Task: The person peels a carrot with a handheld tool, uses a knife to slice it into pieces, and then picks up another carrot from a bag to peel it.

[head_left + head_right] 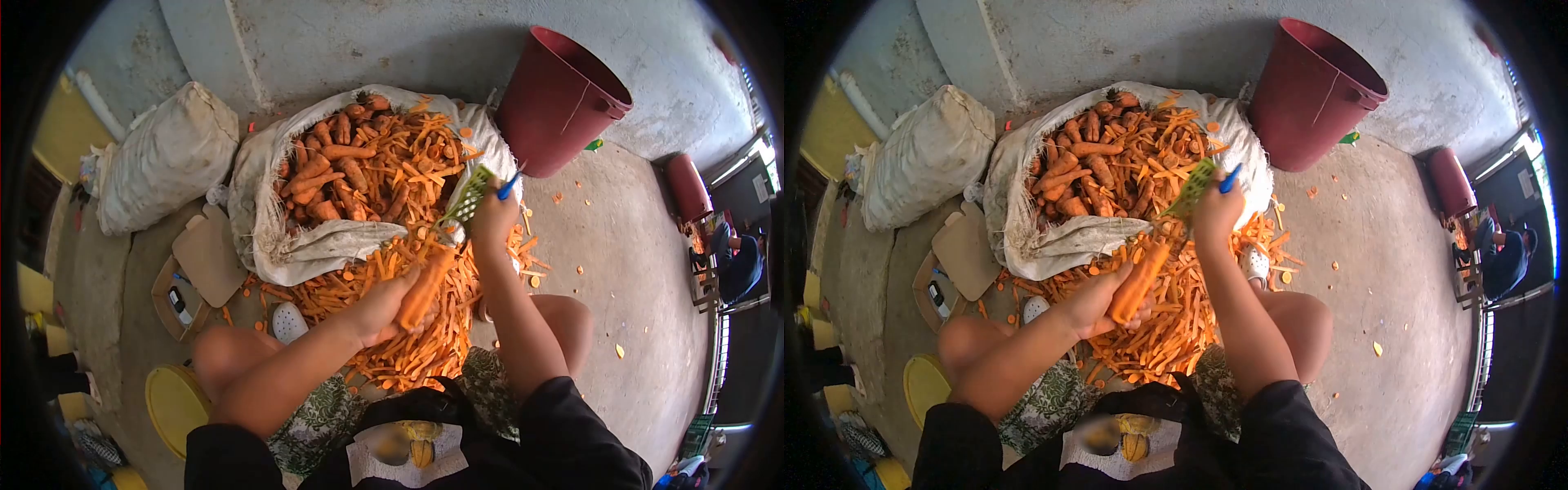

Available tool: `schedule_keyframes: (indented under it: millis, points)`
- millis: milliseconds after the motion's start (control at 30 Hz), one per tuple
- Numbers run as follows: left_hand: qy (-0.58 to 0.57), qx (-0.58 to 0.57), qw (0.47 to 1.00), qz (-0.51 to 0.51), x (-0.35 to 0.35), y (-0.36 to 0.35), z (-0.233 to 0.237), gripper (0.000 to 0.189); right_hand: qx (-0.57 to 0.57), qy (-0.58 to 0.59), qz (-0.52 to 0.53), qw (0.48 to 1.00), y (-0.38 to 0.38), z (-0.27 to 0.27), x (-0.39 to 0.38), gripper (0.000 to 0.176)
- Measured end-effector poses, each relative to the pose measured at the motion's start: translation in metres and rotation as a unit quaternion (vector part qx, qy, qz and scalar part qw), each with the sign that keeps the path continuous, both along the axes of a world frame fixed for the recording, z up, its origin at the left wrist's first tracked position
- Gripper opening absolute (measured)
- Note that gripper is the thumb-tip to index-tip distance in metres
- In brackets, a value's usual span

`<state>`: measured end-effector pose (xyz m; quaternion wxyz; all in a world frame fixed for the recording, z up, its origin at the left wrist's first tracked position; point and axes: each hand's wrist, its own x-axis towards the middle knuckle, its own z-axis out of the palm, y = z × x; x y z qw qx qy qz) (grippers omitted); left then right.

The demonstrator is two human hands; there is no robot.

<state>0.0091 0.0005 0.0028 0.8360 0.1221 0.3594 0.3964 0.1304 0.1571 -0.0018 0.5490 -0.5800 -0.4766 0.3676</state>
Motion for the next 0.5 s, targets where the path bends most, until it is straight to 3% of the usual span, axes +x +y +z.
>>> schedule_keyframes:
  millis: [33,133,200,233,333,500]
  points:
    - [0.001,0.000,1.000,0.000,0.004,-0.001,0.010,0.038,0.037,-0.046,-0.033,0.998,0.012,-0.006,0.008,0.030]
    - [0.048,-0.029,0.996,0.072,0.005,0.000,0.018,0.036,0.025,0.010,-0.026,0.999,0.013,0.001,0.012,0.030]
    - [-0.092,0.019,0.993,0.068,-0.009,0.004,-0.009,0.031,0.003,0.095,0.024,0.995,-0.012,0.023,-0.003,0.028]
    - [-0.093,0.019,0.993,0.070,-0.011,0.006,-0.010,0.031,-0.027,0.127,0.070,0.989,-0.021,0.026,-0.007,0.027]
    - [-0.099,0.012,0.989,0.114,-0.013,0.011,-0.014,0.022,-0.010,0.095,0.133,0.987,-0.040,0.015,-0.024,0.025]
    - [-0.097,0.007,0.985,0.139,-0.010,0.012,-0.007,0.024,0.011,0.012,0.169,0.985,-0.062,0.008,-0.035,0.022]
